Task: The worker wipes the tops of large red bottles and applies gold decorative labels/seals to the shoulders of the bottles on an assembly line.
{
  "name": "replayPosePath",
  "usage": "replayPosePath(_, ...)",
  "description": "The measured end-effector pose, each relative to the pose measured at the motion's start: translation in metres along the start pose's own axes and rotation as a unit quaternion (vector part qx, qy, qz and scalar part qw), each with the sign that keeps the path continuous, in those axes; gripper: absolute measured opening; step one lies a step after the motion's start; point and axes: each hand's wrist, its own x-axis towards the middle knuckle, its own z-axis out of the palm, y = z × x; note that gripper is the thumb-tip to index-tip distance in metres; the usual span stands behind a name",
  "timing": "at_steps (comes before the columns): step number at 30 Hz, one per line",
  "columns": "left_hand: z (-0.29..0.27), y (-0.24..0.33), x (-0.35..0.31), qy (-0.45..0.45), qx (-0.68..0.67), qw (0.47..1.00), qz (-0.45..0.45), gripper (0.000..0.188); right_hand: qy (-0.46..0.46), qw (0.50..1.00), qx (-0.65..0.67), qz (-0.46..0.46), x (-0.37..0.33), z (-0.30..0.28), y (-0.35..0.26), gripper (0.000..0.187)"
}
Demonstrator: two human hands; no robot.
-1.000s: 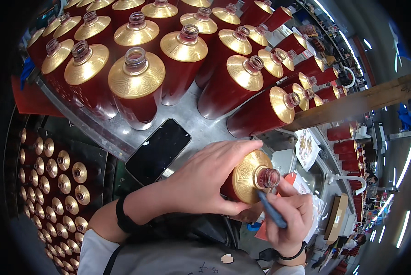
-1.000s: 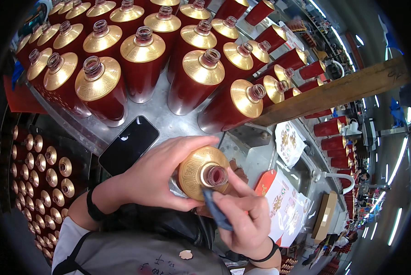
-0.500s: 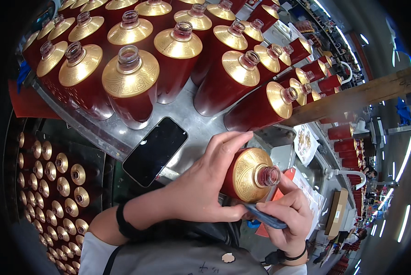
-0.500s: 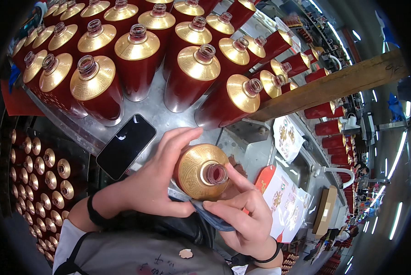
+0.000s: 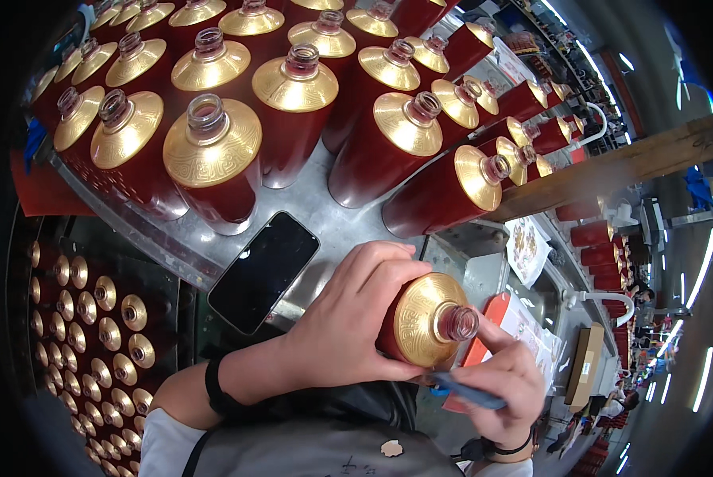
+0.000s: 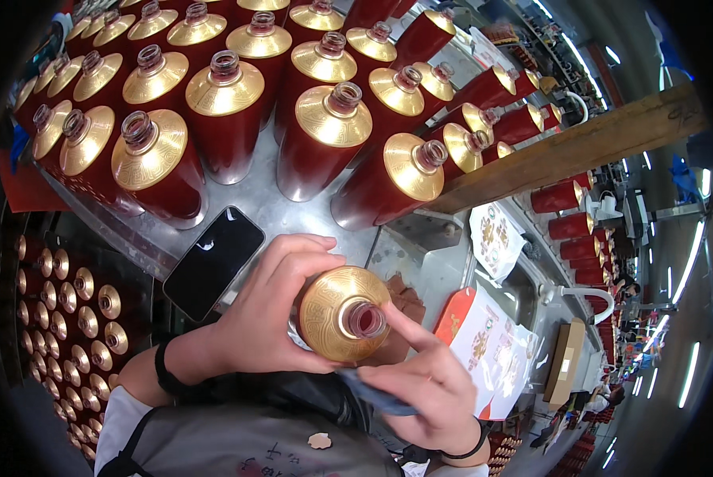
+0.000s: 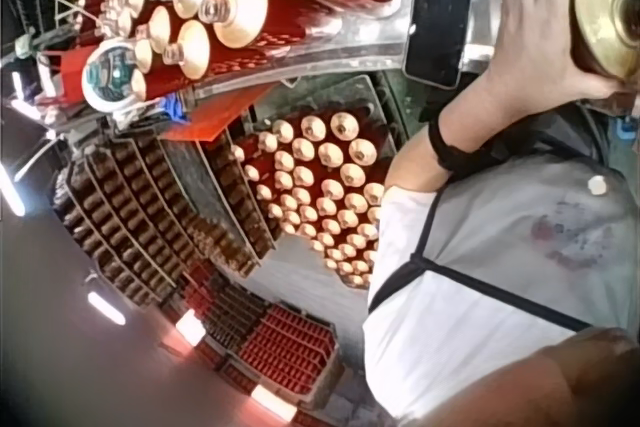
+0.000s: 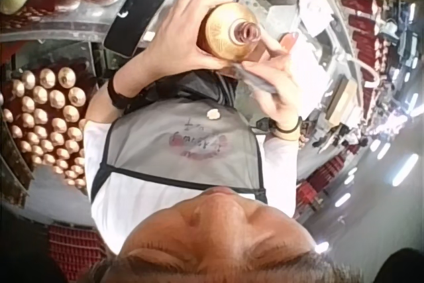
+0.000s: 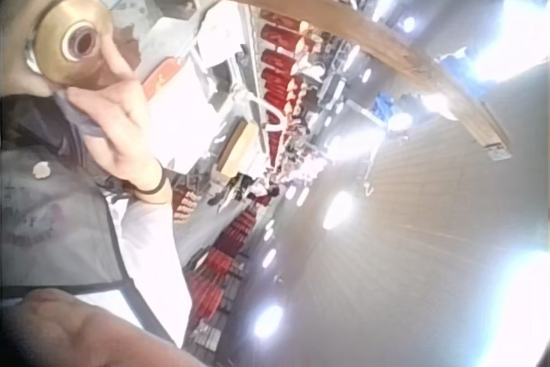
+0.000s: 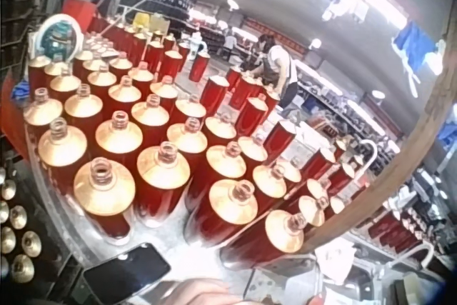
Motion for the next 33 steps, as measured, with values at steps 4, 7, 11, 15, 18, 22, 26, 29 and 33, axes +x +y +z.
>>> replayPosePath(4, 0.003, 0.001, 0.000, 0.006, -0.035, 0.999, -0.005, 0.094, 0.112, 0.990, 0.051, 0.064, 0.000, -0.002, 0.001, 0.025)
replayPosePath(7, 0.002, 0.002, -0.002, -0.017, -0.041, 0.999, -0.019, 0.097, 0.100, 0.992, 0.037, 0.068, -0.002, 0.000, 0.000, 0.028)
replayPosePath(11, -0.007, -0.002, 0.001, -0.038, -0.110, 0.993, -0.021, 0.097, 0.099, 0.993, 0.032, 0.062, -0.006, 0.003, -0.002, 0.028)
replayPosePath(15, -0.018, -0.005, 0.013, -0.132, -0.104, 0.986, -0.017, 0.099, 0.071, 0.997, 0.013, 0.022, -0.010, 0.004, -0.001, 0.030)
replayPosePath(18, -0.015, -0.003, 0.010, -0.106, -0.034, 0.994, 0.013, 0.096, 0.046, 0.998, -0.047, -0.004, -0.009, 0.006, -0.005, 0.031)
replayPosePath(22, 0.008, 0.003, 0.007, 0.016, -0.040, 0.999, 0.001, 0.089, 0.069, 0.988, -0.139, -0.012, -0.009, 0.014, -0.007, 0.038)
replayPosePath(26, 0.025, 0.006, 0.001, 0.046, -0.057, 0.997, -0.013, 0.086, 0.039, 0.982, -0.183, -0.006, -0.004, 0.015, -0.011, 0.042)
replayPosePath(29, 0.031, 0.000, -0.004, 0.096, -0.010, 0.994, 0.050, 0.089, 0.038, 0.973, -0.205, -0.096, 0.002, 0.015, -0.012, 0.039)
replayPosePath(33, 0.031, 0.003, -0.008, 0.123, -0.003, 0.992, 0.034, 0.085, -0.041, 0.980, -0.173, -0.093, 0.008, 0.007, -0.014, 0.042)
